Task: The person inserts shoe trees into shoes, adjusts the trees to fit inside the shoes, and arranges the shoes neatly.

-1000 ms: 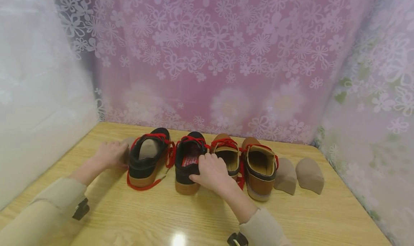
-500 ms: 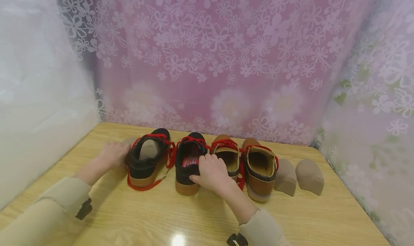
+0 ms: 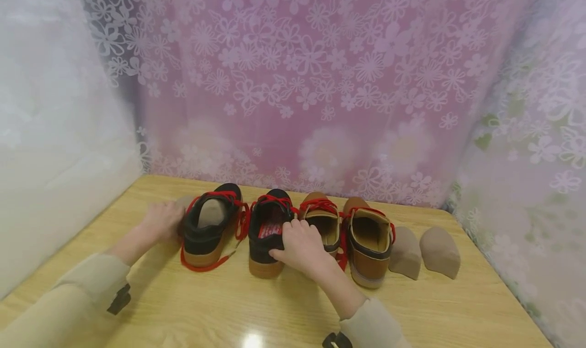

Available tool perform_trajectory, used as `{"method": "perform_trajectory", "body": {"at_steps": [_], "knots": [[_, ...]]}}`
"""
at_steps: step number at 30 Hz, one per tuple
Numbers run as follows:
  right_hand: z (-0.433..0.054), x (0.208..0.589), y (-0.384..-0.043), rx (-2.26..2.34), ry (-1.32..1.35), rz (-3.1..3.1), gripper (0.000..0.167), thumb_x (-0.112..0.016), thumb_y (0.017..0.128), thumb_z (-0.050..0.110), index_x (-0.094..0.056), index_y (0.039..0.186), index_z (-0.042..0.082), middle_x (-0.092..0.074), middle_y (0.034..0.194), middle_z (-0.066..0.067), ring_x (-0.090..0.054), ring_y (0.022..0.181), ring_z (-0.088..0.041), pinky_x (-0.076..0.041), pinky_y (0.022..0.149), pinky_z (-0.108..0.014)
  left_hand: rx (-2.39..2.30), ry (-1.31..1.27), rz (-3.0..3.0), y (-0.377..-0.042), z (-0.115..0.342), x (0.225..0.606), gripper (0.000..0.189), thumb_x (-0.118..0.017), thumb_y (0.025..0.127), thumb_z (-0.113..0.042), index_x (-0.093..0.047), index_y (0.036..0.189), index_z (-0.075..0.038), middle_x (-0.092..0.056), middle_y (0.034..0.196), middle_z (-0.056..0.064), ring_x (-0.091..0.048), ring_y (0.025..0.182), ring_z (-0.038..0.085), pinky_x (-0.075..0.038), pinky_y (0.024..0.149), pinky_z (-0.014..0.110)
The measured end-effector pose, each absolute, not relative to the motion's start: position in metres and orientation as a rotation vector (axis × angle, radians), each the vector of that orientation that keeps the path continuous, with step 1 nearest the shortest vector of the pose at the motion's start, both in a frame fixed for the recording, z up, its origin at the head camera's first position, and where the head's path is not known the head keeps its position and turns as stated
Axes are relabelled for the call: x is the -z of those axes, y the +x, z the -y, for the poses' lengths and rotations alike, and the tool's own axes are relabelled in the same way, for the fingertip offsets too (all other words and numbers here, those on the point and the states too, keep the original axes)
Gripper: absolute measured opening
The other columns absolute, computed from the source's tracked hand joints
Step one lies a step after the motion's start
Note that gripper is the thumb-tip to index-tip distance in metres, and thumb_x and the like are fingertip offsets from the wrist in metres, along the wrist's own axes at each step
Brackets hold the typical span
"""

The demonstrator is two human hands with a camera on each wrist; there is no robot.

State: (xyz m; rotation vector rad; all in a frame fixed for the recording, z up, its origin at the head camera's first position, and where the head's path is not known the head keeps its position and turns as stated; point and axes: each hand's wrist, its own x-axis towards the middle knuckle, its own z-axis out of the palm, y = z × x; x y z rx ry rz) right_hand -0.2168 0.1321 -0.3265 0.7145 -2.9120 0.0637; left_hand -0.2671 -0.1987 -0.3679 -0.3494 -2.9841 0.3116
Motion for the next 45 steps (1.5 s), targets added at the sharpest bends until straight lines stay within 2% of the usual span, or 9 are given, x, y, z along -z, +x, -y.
{"method": "perform_trajectory", "body": {"at_steps": [7, 11, 14, 21, 29, 37, 45], "knots": [[-0.133, 0.327, -0.216, -0.065, 0.715, 2.910, 0.047, -0.074, 0.073, 0.046, -0.057, 0.088, 0.005, -0.051, 0.080, -0.003, -0.049, 0.074, -0.022, -0.040, 0.062, -0.036, -0.279, -0.390, 2.935, -0.264, 0.204, 0.369, 0.052, -0.075, 0.064, -0.038, -0.053, 0.093, -0.001, -0.050, 0.087, 0.018, -0.055, 0.082, 0.041, -0.042, 0.068, 0.056], [-0.133, 0.326, -0.216, -0.065, 0.713, 2.910, 0.047, -0.074, 0.074, 0.046, -0.057, 0.089, 0.005, -0.050, 0.080, -0.003, -0.048, 0.074, -0.022, -0.039, 0.062, -0.035, -0.233, -0.404, 2.890, -0.261, 0.208, 0.364, 0.051, -0.075, 0.060, -0.036, -0.052, 0.089, -0.002, -0.053, 0.088, 0.020, -0.055, 0.083, 0.041, -0.040, 0.069, 0.058], [-0.133, 0.327, -0.216, -0.067, 0.714, 2.909, 0.046, -0.074, 0.073, 0.046, -0.056, 0.088, 0.006, -0.049, 0.079, -0.002, -0.047, 0.073, -0.022, -0.039, 0.062, -0.035, -0.224, -0.414, 2.860, -0.257, 0.212, 0.361, 0.055, -0.077, 0.056, -0.038, -0.053, 0.089, -0.001, -0.055, 0.088, 0.020, -0.055, 0.085, 0.039, -0.039, 0.071, 0.058], [-0.132, 0.328, -0.215, -0.063, 0.723, 2.907, 0.047, -0.073, 0.073, 0.047, -0.057, 0.089, 0.005, -0.050, 0.080, -0.003, -0.049, 0.074, -0.022, -0.039, 0.062, -0.035, -0.197, -0.431, 2.813, -0.245, 0.221, 0.352, 0.063, -0.077, 0.056, -0.038, -0.054, 0.096, 0.006, -0.055, 0.087, 0.019, -0.055, 0.082, 0.037, -0.038, 0.070, 0.052], [-0.132, 0.326, -0.218, -0.029, 0.717, 2.902, 0.046, -0.073, 0.073, 0.048, -0.056, 0.086, 0.007, -0.049, 0.079, -0.002, -0.048, 0.072, -0.021, -0.038, 0.060, -0.033, -0.113, -0.452, 2.762, -0.233, 0.225, 0.335, 0.051, -0.072, 0.058, -0.029, -0.051, 0.091, 0.004, -0.046, 0.083, 0.017, -0.051, 0.076, 0.039, -0.037, 0.070, 0.053], [-0.132, 0.325, -0.220, -0.023, 0.716, 2.889, 0.048, -0.073, 0.073, 0.049, -0.056, 0.087, 0.006, -0.050, 0.080, -0.002, -0.048, 0.072, -0.022, -0.038, 0.060, -0.034, -0.216, -0.450, 2.683, -0.229, 0.224, 0.324, 0.052, -0.072, 0.057, -0.035, -0.054, 0.088, 0.002, -0.051, 0.080, 0.015, -0.052, 0.074, 0.034, -0.036, 0.066, 0.049], [-0.131, 0.327, -0.219, -0.022, 0.715, 2.893, 0.051, -0.073, 0.072, 0.051, -0.057, 0.089, 0.005, -0.049, 0.079, -0.003, -0.047, 0.073, -0.022, -0.039, 0.061, -0.034, -0.245, -0.463, 2.626, -0.226, 0.219, 0.318, 0.054, -0.074, 0.057, -0.037, -0.055, 0.088, 0.002, -0.054, 0.081, 0.015, -0.053, 0.077, 0.034, -0.036, 0.068, 0.048]]}}
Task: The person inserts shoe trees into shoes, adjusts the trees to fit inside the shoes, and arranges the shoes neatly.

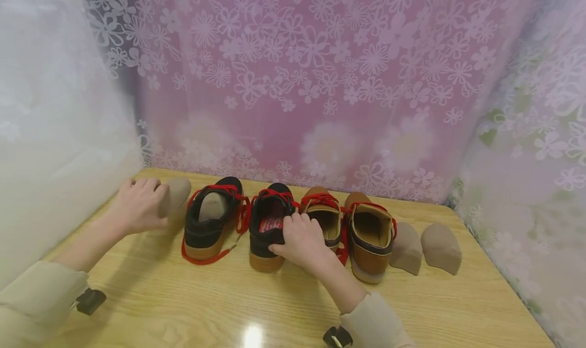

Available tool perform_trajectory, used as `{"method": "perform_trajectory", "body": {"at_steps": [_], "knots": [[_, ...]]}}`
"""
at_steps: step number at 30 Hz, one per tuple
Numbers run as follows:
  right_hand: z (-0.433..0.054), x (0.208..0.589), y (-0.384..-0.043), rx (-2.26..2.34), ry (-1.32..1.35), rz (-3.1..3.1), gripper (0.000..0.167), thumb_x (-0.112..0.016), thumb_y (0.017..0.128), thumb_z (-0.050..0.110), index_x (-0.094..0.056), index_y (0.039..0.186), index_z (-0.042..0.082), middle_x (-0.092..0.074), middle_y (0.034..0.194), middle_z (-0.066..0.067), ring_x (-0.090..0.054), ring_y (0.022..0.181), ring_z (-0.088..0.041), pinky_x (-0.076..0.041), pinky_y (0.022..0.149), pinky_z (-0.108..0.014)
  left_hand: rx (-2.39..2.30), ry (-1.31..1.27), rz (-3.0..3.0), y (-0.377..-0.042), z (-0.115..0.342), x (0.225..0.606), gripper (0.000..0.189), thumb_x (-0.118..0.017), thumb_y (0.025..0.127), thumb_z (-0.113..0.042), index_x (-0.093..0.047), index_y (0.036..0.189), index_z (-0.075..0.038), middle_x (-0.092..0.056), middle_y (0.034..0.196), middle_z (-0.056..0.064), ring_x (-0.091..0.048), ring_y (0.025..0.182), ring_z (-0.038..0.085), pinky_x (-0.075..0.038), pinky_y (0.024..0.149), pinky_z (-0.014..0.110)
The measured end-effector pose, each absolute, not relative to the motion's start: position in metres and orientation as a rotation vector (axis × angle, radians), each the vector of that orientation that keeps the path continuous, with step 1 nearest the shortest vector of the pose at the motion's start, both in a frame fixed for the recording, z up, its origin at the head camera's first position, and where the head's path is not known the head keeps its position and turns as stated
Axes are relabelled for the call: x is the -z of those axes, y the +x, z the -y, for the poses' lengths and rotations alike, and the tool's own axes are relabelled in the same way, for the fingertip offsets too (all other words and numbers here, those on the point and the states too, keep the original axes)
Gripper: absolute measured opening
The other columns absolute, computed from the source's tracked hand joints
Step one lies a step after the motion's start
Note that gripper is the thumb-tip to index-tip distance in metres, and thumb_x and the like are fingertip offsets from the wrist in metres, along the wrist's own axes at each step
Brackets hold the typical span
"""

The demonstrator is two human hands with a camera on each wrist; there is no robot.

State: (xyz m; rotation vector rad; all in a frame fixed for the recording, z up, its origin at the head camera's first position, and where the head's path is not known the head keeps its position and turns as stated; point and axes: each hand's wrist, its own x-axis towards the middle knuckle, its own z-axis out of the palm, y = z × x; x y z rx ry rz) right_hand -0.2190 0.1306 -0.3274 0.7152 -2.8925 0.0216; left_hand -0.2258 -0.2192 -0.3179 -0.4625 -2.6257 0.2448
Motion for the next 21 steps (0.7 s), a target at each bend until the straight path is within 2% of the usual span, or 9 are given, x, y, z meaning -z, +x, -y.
{"method": "perform_trajectory", "body": {"at_steps": [6, 13, 21], "knots": [[-0.129, 0.327, -0.217, -0.002, 0.694, 2.893, 0.054, -0.072, 0.073, 0.052, -0.057, 0.091, 0.004, -0.049, 0.079, -0.004, -0.046, 0.072, -0.022, -0.039, 0.061, -0.034, -0.255, -0.466, 2.571, -0.224, 0.215, 0.313, 0.054, -0.074, 0.056, -0.038, -0.056, 0.087, 0.002, -0.057, 0.084, 0.017, -0.054, 0.081, 0.036, -0.035, 0.073, 0.051], [-0.130, 0.327, -0.216, 0.006, 0.677, 2.900, 0.055, -0.070, 0.073, 0.054, -0.058, 0.092, 0.005, -0.049, 0.079, -0.003, -0.047, 0.073, -0.022, -0.039, 0.061, -0.034, -0.218, -0.482, 2.498, -0.221, 0.210, 0.308, 0.050, -0.071, 0.056, -0.034, -0.055, 0.086, 0.003, -0.058, 0.085, 0.019, -0.055, 0.082, 0.038, -0.036, 0.072, 0.051], [-0.131, 0.328, -0.217, -0.015, 0.679, 2.907, 0.054, -0.070, 0.074, 0.054, -0.058, 0.092, 0.005, -0.048, 0.077, -0.003, -0.046, 0.072, -0.021, -0.038, 0.060, -0.033, -0.100, -0.530, 2.422, -0.217, 0.207, 0.304, 0.045, -0.070, 0.054, -0.026, -0.053, 0.084, 0.003, -0.053, 0.084, 0.020, -0.052, 0.081, 0.042, -0.037, 0.071, 0.052]]}}
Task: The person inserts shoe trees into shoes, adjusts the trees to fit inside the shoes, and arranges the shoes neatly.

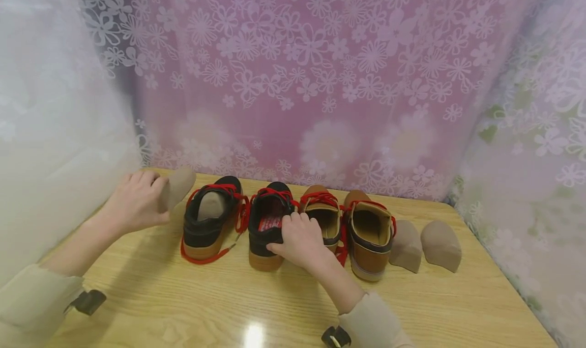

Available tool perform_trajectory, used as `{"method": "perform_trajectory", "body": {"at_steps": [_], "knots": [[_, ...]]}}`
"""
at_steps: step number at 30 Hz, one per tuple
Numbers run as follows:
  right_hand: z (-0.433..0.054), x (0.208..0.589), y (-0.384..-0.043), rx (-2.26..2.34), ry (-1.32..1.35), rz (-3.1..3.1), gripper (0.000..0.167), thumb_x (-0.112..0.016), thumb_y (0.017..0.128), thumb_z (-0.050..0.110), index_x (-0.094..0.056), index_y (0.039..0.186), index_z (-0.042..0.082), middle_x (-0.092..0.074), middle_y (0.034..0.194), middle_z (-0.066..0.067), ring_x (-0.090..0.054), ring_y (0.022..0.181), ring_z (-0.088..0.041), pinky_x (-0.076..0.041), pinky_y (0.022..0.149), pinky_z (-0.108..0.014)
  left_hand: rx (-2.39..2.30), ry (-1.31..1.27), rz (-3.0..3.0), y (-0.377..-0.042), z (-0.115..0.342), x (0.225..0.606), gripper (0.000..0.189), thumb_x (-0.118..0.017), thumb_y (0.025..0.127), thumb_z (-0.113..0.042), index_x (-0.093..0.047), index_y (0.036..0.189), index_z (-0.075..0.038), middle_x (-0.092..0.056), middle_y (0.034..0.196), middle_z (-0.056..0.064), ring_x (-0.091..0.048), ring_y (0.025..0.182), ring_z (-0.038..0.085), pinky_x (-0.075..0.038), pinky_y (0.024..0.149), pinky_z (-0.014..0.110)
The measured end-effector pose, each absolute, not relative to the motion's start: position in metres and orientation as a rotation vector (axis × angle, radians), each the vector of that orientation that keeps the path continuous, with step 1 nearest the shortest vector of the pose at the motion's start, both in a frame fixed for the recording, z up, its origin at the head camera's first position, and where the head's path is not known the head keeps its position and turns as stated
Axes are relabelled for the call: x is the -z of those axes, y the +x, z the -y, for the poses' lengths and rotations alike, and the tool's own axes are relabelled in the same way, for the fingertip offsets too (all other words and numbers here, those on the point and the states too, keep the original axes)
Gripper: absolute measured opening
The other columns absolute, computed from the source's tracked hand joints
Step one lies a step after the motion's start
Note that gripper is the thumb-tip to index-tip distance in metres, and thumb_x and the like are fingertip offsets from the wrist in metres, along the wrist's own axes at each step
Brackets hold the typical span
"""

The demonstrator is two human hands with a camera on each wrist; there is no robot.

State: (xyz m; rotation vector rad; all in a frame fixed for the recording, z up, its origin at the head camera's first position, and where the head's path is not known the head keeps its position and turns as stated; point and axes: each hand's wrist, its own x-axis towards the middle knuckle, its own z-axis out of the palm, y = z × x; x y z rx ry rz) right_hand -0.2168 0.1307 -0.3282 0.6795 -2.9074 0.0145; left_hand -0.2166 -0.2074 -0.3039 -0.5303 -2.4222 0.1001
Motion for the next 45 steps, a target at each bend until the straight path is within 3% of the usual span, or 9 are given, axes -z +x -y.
{"method": "perform_trajectory", "body": {"at_steps": [12, 19, 45], "knots": [[-0.134, 0.328, -0.220, 0.001, 0.679, 2.908, 0.056, -0.068, 0.074, 0.056, -0.058, 0.095, 0.005, -0.049, 0.080, -0.003, -0.047, 0.075, -0.022, -0.039, 0.063, -0.034, -0.009, -0.616, 2.365, -0.212, 0.194, 0.292, 0.045, -0.068, 0.055, -0.022, -0.055, 0.088, 0.005, -0.049, 0.087, 0.020, -0.049, 0.074, 0.038, -0.040, 0.066, 0.048], [-0.136, 0.328, -0.221, -0.010, 0.675, 2.916, 0.055, -0.069, 0.074, 0.056, -0.058, 0.095, 0.006, -0.049, 0.079, -0.002, -0.047, 0.074, -0.022, -0.038, 0.063, -0.034, -0.050, -0.609, 2.382, -0.206, 0.181, 0.284, 0.046, -0.071, 0.059, -0.028, -0.055, 0.089, 0.004, -0.050, 0.088, 0.019, -0.050, 0.077, 0.038, -0.039, 0.071, 0.050], [-0.135, 0.329, -0.222, 0.030, 0.697, 2.847, 0.056, -0.071, 0.072, 0.055, -0.058, 0.092, 0.003, -0.054, 0.084, -0.008, -0.050, 0.077, -0.026, -0.042, 0.065, -0.038, -0.137, -0.715, 2.242, -0.194, 0.141, 0.270, 0.051, -0.071, 0.057, -0.031, -0.059, 0.095, 0.001, -0.057, 0.094, 0.016, -0.054, 0.084, 0.035, -0.039, 0.074, 0.046]]}}
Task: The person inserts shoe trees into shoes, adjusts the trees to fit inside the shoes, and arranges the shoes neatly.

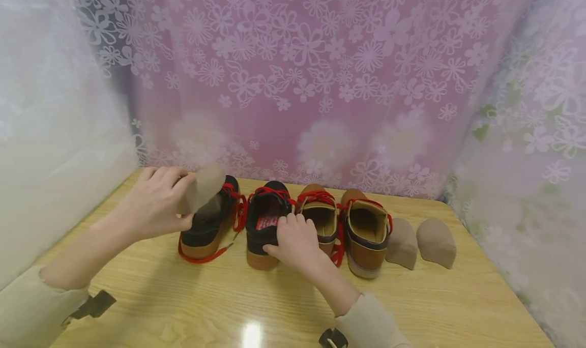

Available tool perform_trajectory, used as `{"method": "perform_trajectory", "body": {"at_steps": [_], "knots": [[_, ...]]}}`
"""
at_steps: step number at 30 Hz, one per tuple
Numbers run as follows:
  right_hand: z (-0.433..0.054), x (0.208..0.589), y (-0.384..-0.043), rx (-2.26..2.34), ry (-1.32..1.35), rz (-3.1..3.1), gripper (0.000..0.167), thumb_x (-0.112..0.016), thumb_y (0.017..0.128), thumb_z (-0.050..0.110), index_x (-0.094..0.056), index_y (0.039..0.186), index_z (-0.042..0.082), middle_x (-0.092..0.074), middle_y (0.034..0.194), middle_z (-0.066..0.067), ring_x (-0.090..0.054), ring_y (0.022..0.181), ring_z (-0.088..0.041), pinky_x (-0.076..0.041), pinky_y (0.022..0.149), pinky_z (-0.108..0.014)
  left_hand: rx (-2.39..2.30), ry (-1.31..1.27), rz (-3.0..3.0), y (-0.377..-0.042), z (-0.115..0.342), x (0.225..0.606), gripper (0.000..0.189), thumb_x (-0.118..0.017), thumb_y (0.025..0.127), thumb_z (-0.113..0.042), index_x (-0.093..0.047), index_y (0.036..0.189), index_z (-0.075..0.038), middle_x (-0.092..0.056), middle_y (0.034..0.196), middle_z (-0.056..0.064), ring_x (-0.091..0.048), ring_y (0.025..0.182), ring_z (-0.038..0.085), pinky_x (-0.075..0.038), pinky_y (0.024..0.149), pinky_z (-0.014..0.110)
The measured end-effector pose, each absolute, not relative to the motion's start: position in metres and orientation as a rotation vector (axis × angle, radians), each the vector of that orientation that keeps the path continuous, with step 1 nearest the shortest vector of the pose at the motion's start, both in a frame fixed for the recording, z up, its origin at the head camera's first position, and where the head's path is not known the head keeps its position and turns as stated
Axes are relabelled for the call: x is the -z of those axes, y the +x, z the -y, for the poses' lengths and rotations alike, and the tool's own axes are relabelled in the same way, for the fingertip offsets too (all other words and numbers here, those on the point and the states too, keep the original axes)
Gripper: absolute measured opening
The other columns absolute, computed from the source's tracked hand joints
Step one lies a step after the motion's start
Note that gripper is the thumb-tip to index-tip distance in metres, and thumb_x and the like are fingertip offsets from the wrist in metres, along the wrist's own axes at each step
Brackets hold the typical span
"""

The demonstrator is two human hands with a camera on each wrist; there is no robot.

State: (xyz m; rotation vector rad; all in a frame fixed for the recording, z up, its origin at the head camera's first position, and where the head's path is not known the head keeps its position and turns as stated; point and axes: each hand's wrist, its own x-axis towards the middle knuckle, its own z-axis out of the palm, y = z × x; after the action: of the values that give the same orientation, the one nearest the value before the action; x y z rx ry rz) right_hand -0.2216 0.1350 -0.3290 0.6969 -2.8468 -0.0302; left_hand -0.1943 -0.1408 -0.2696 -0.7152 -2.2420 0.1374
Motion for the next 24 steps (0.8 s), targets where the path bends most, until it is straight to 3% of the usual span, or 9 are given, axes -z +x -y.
{"method": "perform_trajectory", "body": {"at_steps": [15, 24], "knots": [[-0.137, 0.327, -0.224, 0.043, 0.727, 2.861, 0.055, -0.070, 0.074, 0.052, -0.059, 0.095, 0.003, -0.054, 0.084, -0.007, -0.049, 0.075, -0.024, -0.041, 0.063, -0.036, -0.178, -0.771, 2.234, -0.190, 0.118, 0.266, 0.054, -0.071, 0.058, -0.035, -0.061, 0.096, 0.002, -0.058, 0.095, 0.016, -0.054, 0.087, 0.033, -0.038, 0.075, 0.044], [-0.138, 0.328, -0.224, 0.024, 0.740, 2.857, 0.053, -0.071, 0.074, 0.050, -0.058, 0.092, 0.003, -0.054, 0.082, -0.007, -0.049, 0.074, -0.024, -0.040, 0.062, -0.036, -0.183, -0.811, 2.231, -0.186, 0.107, 0.266, 0.053, -0.070, 0.059, -0.035, -0.061, 0.098, 0.000, -0.058, 0.093, 0.013, -0.052, 0.080, 0.030, -0.037, 0.073, 0.042]]}}
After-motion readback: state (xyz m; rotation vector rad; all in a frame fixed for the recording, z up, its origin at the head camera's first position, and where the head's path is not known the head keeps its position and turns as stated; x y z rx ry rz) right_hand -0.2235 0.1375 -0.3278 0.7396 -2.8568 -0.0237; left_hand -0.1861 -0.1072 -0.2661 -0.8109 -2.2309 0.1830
